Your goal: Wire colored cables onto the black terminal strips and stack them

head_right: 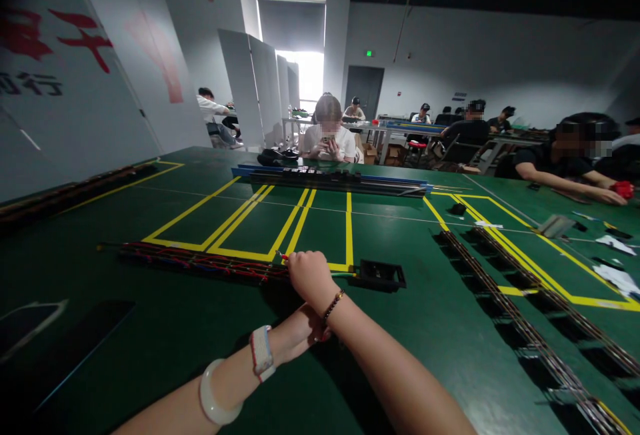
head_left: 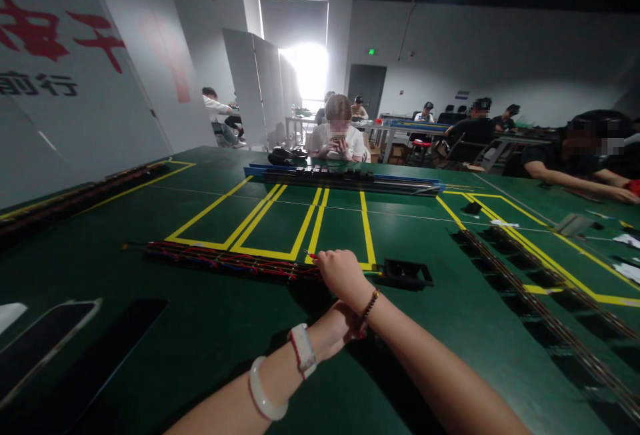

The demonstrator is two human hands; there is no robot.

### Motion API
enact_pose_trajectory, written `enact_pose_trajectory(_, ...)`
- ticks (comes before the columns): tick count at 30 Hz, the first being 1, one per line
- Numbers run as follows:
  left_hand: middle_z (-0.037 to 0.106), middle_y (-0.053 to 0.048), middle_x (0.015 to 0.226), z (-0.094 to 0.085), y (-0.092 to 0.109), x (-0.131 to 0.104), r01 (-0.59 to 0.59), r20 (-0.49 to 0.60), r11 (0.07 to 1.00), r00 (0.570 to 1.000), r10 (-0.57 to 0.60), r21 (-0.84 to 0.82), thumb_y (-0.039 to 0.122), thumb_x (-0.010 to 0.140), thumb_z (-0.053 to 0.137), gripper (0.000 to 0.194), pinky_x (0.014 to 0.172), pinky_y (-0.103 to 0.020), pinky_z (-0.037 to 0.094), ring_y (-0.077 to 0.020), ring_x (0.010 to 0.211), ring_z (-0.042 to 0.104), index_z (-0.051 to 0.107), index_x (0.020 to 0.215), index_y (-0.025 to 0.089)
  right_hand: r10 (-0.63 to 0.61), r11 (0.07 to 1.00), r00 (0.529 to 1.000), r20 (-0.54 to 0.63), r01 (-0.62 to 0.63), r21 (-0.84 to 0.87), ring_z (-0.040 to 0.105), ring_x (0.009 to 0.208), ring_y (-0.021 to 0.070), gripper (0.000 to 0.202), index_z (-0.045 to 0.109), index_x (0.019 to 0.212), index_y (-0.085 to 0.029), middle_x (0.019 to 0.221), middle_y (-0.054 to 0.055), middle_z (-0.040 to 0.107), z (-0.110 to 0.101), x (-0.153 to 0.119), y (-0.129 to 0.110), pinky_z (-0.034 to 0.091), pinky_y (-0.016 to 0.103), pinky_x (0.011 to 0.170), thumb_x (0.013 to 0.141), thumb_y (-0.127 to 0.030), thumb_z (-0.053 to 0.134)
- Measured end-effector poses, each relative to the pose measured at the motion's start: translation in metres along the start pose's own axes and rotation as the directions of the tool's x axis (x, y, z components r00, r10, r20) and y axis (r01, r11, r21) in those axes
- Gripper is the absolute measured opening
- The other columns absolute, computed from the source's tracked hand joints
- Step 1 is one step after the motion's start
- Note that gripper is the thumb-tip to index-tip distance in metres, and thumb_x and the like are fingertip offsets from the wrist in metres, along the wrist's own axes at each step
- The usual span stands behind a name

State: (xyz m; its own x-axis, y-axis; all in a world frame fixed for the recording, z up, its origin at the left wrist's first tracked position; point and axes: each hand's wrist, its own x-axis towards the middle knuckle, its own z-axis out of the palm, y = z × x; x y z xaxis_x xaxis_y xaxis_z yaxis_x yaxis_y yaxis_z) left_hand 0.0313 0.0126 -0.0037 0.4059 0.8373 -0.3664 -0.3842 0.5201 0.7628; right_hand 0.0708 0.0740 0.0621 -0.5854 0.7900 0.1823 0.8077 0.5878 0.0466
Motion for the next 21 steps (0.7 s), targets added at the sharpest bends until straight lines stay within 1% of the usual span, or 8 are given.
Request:
enact_pose_trajectory(3, 0.048, 0.004, 0.052, 0.002, 0.002, -0.001, 0.004, 0.012, 1.0, 1.0, -0.004, 0.026, 0.023, 0.079, 0.051, 0.009, 0.047, -0.021, 0.027, -0.0058, 0.043, 0.041, 0.051, 0.076, 0.015, -0.047, 0.996, 0.995, -0.093, 0.054, 0.072, 0.062, 0.07, 0.0186, 0.029, 0.061, 0.09, -0.016, 0.079, 0.008, 0.065, 0.008, -0.013, 0.012, 0.042, 0.028, 0.061, 0.097, -0.03, 0.036)
enact_pose_trajectory(6, 0.056, 0.001, 0.061, 0.004, 0.004, -0.002, -0.003, 0.039, 0.998, 0.999, 0.0, 0.068, 0.03, 0.086, 0.047, 0.016, 0.046, -0.021, 0.027, -0.0058, 0.043, 0.044, 0.049, 0.082, 0.015, -0.105, 0.976, 0.963, -0.249, 0.147, 0.16, 0.058, 0.077, 0.0172, 0.029, 0.06, 0.106, -0.018, 0.085, 0.007, 0.064, 0.019, -0.04, 0.038, 0.042, 0.029, 0.07, 0.097, -0.032, 0.036)
enact_pose_trajectory(8, 0.061, -0.002, 0.068, 0.003, 0.004, -0.003, 0.009, 0.032, 0.997, 0.999, -0.011, 0.077, 0.035, 0.089, 0.046, 0.019, 0.047, -0.02, 0.028, -0.0061, 0.045, 0.047, 0.046, 0.089, 0.016, -0.121, 0.975, 0.944, -0.307, 0.171, 0.14, 0.055, 0.08, 0.0183, 0.03, 0.058, 0.115, -0.019, 0.087, 0.008, 0.063, 0.029, -0.061, 0.058, 0.041, 0.032, 0.076, 0.096, -0.031, 0.038)
enact_pose_trajectory(11, 0.064, -0.005, 0.075, 0.0, 0.006, -0.004, 0.041, 0.025, 0.993, 0.999, -0.044, 0.113, 0.038, 0.091, 0.043, 0.022, 0.049, -0.02, 0.032, -0.0073, 0.049, 0.053, 0.044, 0.092, 0.016, -0.11, 0.989, 0.94, -0.324, 0.135, 0.058, 0.054, 0.089, 0.0205, 0.03, 0.058, 0.116, -0.018, 0.095, 0.01, 0.063, 0.04, -0.086, 0.086, 0.039, 0.037, 0.086, 0.094, -0.029, 0.041)
enact_pose_trajectory(14, 0.064, -0.006, 0.077, -0.004, 0.013, -0.007, 0.062, 0.039, 0.973, 0.997, -0.073, 0.223, 0.038, 0.09, 0.045, 0.022, 0.05, -0.021, 0.036, -0.0097, 0.053, 0.059, 0.043, 0.091, 0.016, -0.078, 0.997, 0.945, -0.318, 0.08, -0.005, 0.053, 0.101, 0.022, 0.03, 0.058, 0.118, -0.02, 0.106, 0.009, 0.062, 0.045, -0.097, 0.106, 0.035, 0.04, 0.096, 0.093, -0.025, 0.042)
enact_pose_trajectory(16, 0.064, -0.005, 0.075, -0.006, 0.02, -0.009, 0.071, 0.044, 0.95, 0.995, -0.089, 0.305, 0.039, 0.089, 0.048, 0.023, 0.051, -0.021, 0.037, -0.0109, 0.055, 0.06, 0.043, 0.091, 0.016, -0.068, 0.998, 0.95, -0.305, 0.069, -0.007, 0.052, 0.106, 0.0221, 0.029, 0.059, 0.117, -0.021, 0.106, 0.008, 0.063, 0.046, -0.098, 0.112, 0.033, 0.041, 0.099, 0.092, -0.024, 0.043)
enact_pose_trajectory(18, 0.064, -0.004, 0.071, -0.008, 0.026, -0.01, 0.083, 0.039, 0.92, 0.994, -0.106, 0.383, 0.042, 0.088, 0.048, 0.026, 0.049, -0.02, 0.038, -0.0104, 0.053, 0.059, 0.042, 0.091, 0.017, -0.056, 0.998, 0.953, -0.297, 0.06, 0.003, 0.052, 0.107, 0.0219, 0.027, 0.061, 0.114, -0.022, 0.104, 0.008, 0.064, 0.047, -0.097, 0.114, 0.033, 0.041, 0.1, 0.092, -0.023, 0.044)
enact_pose_trajectory(21, 0.062, -0.001, 0.06, -0.014, 0.036, -0.009, 0.096, 0.04, 0.846, 0.99, -0.138, 0.524, 0.051, 0.084, 0.049, 0.035, 0.042, -0.019, 0.033, -0.0084, 0.041, 0.052, 0.044, 0.087, 0.017, -0.051, 0.998, 0.953, -0.3, 0.057, 0.011, 0.052, 0.107, 0.022, 0.026, 0.062, 0.111, -0.021, 0.103, 0.008, 0.065, 0.049, -0.095, 0.113, 0.034, 0.041, 0.099, 0.092, -0.024, 0.045)
